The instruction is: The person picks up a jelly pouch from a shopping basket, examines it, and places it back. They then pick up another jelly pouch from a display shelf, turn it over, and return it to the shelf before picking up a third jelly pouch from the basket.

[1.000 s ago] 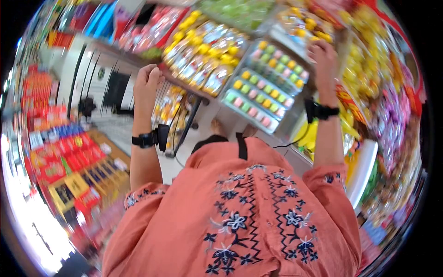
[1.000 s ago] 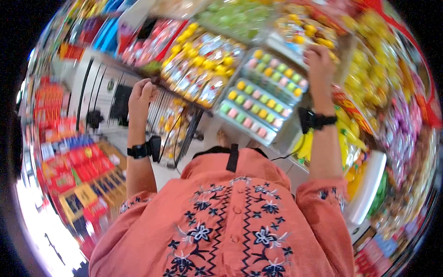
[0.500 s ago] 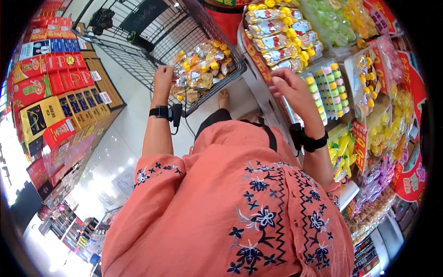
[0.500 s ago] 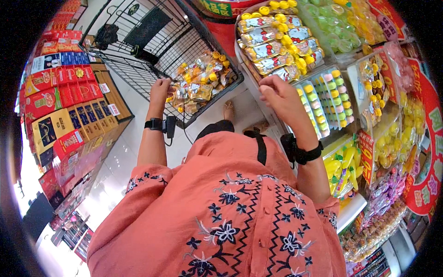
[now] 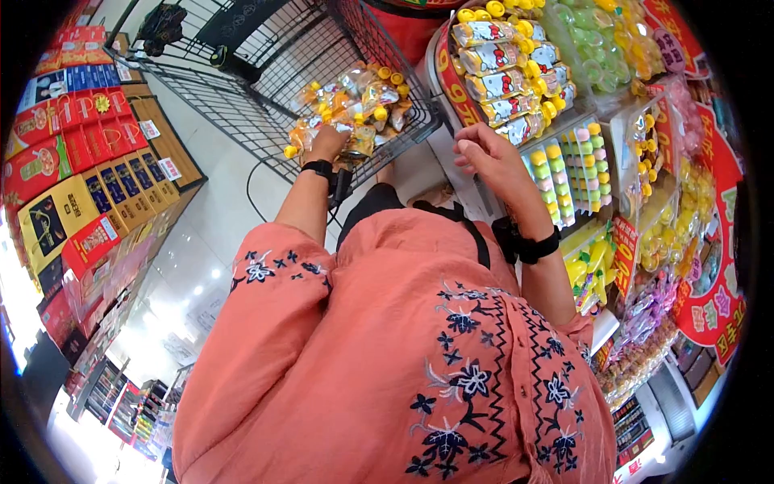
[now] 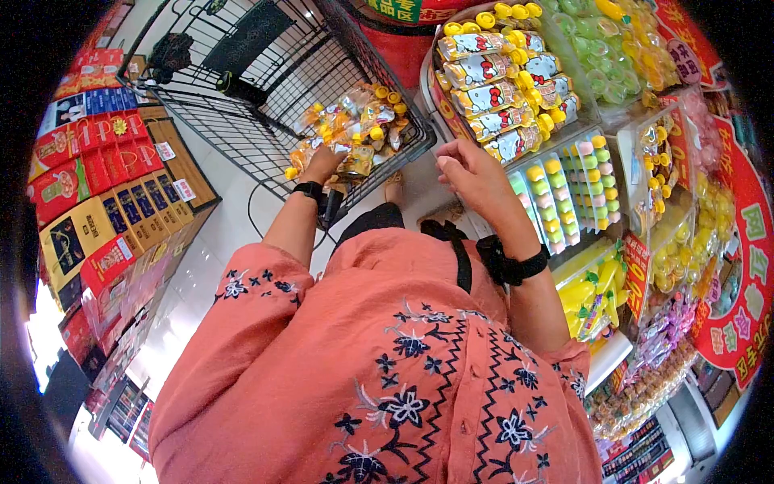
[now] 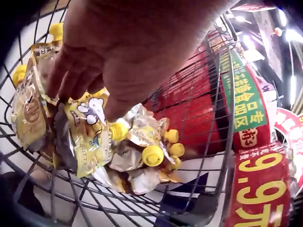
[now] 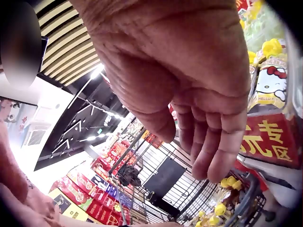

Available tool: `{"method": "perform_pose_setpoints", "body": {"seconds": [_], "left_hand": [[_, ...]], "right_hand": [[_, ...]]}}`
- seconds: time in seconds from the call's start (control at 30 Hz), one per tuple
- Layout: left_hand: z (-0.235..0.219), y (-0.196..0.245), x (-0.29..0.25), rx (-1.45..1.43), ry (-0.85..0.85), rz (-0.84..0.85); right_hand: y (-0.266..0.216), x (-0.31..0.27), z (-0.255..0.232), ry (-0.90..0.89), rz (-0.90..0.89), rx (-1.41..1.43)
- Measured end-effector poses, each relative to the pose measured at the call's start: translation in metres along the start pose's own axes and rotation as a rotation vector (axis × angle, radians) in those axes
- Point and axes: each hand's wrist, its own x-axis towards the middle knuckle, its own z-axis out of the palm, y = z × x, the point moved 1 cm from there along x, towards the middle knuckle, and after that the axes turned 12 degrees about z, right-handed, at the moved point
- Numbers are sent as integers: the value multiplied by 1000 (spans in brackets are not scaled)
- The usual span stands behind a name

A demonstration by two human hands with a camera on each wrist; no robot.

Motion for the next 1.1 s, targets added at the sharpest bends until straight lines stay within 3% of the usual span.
{"method": "perform_pose_setpoints", "body": {"seconds": [0.1,0.23,0.37,0.4,0.5,0.53,0.63,0.67,0.77,0.8,0.9,1.1], "left_hand": [[-2,11,0,-70,-35,-62],[16,-9,14,-129,115,-99],[31,-23,19,28,169,-107],[14,-11,11,-147,-55,-209],[29,-24,16,1,134,-113],[23,-21,12,-3,-36,-133],[31,-36,5,124,138,276],[40,-46,12,-171,234,50],[-27,19,-43,-382,190,97],[-33,10,-45,-379,250,139],[-100,74,-95,-906,152,54],[-169,211,-141,-1379,192,436]], "right_hand": [[1,-2,-2,31,20,26],[8,-3,-7,54,25,63],[15,-3,-11,54,33,96],[16,-3,-11,54,32,103],[17,-4,-12,56,32,107],[17,-5,-12,55,31,105],[14,-7,-11,43,17,109],[12,-8,-11,40,14,102],[7,-13,-12,22,-7,89],[5,-13,-12,9,-21,86],[-3,-12,-13,-27,-74,63],[-45,-18,-6,-136,-161,158]]}}
